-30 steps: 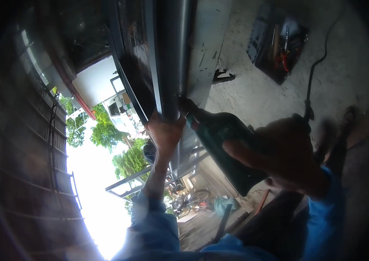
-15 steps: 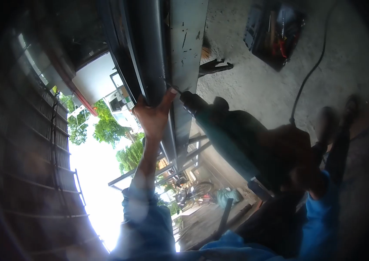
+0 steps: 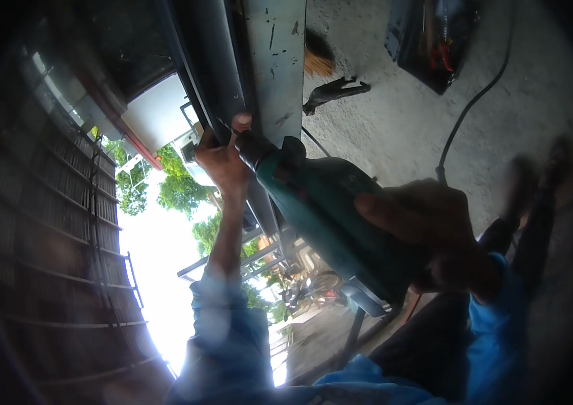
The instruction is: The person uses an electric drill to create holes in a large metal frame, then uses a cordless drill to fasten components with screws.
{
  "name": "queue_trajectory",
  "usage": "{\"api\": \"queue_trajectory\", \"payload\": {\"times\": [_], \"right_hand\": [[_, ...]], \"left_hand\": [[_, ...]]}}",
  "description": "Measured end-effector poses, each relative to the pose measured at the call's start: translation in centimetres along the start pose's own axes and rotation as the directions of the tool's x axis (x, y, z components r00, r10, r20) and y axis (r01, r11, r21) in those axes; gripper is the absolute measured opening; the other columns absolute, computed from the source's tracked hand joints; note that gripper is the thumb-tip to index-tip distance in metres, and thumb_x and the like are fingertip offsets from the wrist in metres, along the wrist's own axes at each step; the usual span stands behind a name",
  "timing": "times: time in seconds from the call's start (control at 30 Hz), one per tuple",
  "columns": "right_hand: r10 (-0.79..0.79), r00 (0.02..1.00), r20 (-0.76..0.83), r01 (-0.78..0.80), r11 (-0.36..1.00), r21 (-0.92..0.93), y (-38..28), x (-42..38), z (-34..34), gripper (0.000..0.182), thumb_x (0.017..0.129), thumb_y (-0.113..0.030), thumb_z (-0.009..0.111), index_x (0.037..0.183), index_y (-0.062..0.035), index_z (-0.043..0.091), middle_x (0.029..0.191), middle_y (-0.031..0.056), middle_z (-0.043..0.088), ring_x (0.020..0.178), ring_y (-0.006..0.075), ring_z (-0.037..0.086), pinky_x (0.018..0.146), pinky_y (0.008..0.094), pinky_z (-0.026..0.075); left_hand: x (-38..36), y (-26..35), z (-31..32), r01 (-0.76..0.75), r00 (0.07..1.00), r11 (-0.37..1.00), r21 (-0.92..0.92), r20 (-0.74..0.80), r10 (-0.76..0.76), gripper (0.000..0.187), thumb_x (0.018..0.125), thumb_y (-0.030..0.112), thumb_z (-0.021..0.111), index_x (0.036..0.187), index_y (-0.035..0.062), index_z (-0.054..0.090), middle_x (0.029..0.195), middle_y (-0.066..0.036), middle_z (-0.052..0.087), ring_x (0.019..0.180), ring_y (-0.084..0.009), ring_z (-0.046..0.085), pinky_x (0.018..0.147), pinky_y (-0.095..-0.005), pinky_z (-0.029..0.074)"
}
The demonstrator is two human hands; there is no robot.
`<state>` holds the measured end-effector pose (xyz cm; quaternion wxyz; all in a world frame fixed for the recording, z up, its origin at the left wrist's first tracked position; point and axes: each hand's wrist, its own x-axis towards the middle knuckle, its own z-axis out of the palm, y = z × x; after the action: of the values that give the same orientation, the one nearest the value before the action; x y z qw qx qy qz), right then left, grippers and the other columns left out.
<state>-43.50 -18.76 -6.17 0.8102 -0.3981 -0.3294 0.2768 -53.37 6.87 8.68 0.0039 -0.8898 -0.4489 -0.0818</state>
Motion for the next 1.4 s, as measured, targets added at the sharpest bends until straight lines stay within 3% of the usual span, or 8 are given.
{"api": "queue_trajectory", "payload": {"times": [0.23,0.3,0.6,0.7,0.83,0.9,1.1,1.4], "right_hand": [[-0.02,0.997,-0.073,0.021,1.0,0.012,0.8,0.4,1.0,0.072,0.076,-0.047,0.071,0.138,-0.0191,0.05,0.082,0.0035,0.068,0.067,0.0134,0.061,0.057,0.0322,0.039],[-0.046,0.999,0.026,0.048,0.993,-0.106,0.7,0.2,0.6,0.07,0.088,-0.061,0.05,0.128,-0.0041,0.057,0.09,0.0135,0.068,0.065,0.022,0.065,0.058,0.0344,0.051],[-0.093,0.994,-0.062,0.093,0.996,-0.014,1.5,0.4,0.6,0.07,0.089,-0.06,0.048,0.129,-0.0025,0.055,0.088,0.0127,0.068,0.062,0.021,0.065,0.057,0.0327,0.052],[0.019,0.999,-0.051,-0.013,0.994,0.109,0.9,0.1,0.8,0.077,0.067,-0.035,0.08,0.137,-0.0185,0.051,0.089,0.0064,0.07,0.073,0.0182,0.066,0.062,0.0326,0.047],[0.002,1.0,-0.021,-0.001,0.999,0.047,1.0,0.0,1.0,0.079,0.067,-0.036,0.081,0.138,-0.0196,0.05,0.091,0.0073,0.07,0.073,0.0186,0.067,0.062,0.0324,0.047],[-0.07,0.997,-0.033,0.07,0.998,-0.006,1.4,-0.1,1.3,0.065,0.087,-0.058,0.054,0.132,-0.0117,0.054,0.086,0.0134,0.068,0.066,0.0217,0.067,0.059,0.0332,0.053],[-0.056,0.998,-0.021,0.054,0.997,-0.055,1.1,0.1,1.4,0.061,0.085,-0.052,0.062,0.131,-0.0121,0.055,0.085,0.0127,0.068,0.065,0.0221,0.067,0.059,0.0321,0.052],[-0.06,0.998,0.002,0.058,0.969,-0.241,-0.1,-0.5,2.3,0.067,0.079,-0.04,0.074,0.138,-0.024,0.046,0.079,0.0052,0.065,0.063,0.0161,0.061,0.058,0.035,0.045]], "left_hand": [[0.1,0.5,-0.1,-0.01,1.0,0.996,0.091,0.018,0.008,0.029,0.084,0.023,0.071,0.079,-0.0045,0.067,0.067,-0.009,0.068,0.059,-0.0127,0.061,0.056,-0.0295,0.046],[0.0,-0.1,-0.1,-0.038,0.999,0.996,0.08,0.002,0.038,0.03,0.084,0.025,0.071,0.079,-0.0043,0.067,0.067,-0.009,0.068,0.059,-0.0128,0.061,0.056,-0.0297,0.046],[-0.2,1.5,0.0,-0.036,0.999,0.997,0.072,0.039,0.033,0.023,0.089,0.017,0.064,0.086,-0.005,0.069,0.069,-0.008,0.069,0.062,-0.0122,0.062,0.06,-0.0289,0.048],[0.0,0.3,-0.1,-0.071,0.997,0.997,0.034,0.018,0.071,0.023,0.09,0.016,0.064,0.084,-0.0054,0.069,0.068,-0.008,0.068,0.062,-0.0127,0.063,0.061,-0.029,0.048],[0.1,-0.1,-0.4,-0.073,0.997,0.992,0.103,0.041,0.069,0.024,0.092,0.016,0.061,0.087,-0.0066,0.067,0.068,-0.008,0.067,0.059,-0.0128,0.063,0.057,-0.0278,0.048],[0.0,0.0,-0.4,-0.062,0.997,0.993,0.095,0.04,0.059,0.024,0.093,0.016,0.059,0.09,-0.0068,0.066,0.068,-0.008,0.067,0.058,-0.0125,0.063,0.056,-0.027,0.047],[0.3,-1.3,-0.3,-0.069,0.996,0.994,-0.082,0.045,0.072,0.026,0.097,0.018,0.055,0.093,-0.0056,0.065,0.066,-0.007,0.065,0.054,-0.0098,0.06,0.053,-0.0238,0.045],[0.0,0.4,0.1,-0.061,0.998,0.99,0.126,-0.001,0.062,0.027,0.09,0.023,0.067,0.093,-0.0035,0.067,0.066,-0.005,0.065,0.057,-0.0088,0.055,0.053,-0.0254,0.042]]}}
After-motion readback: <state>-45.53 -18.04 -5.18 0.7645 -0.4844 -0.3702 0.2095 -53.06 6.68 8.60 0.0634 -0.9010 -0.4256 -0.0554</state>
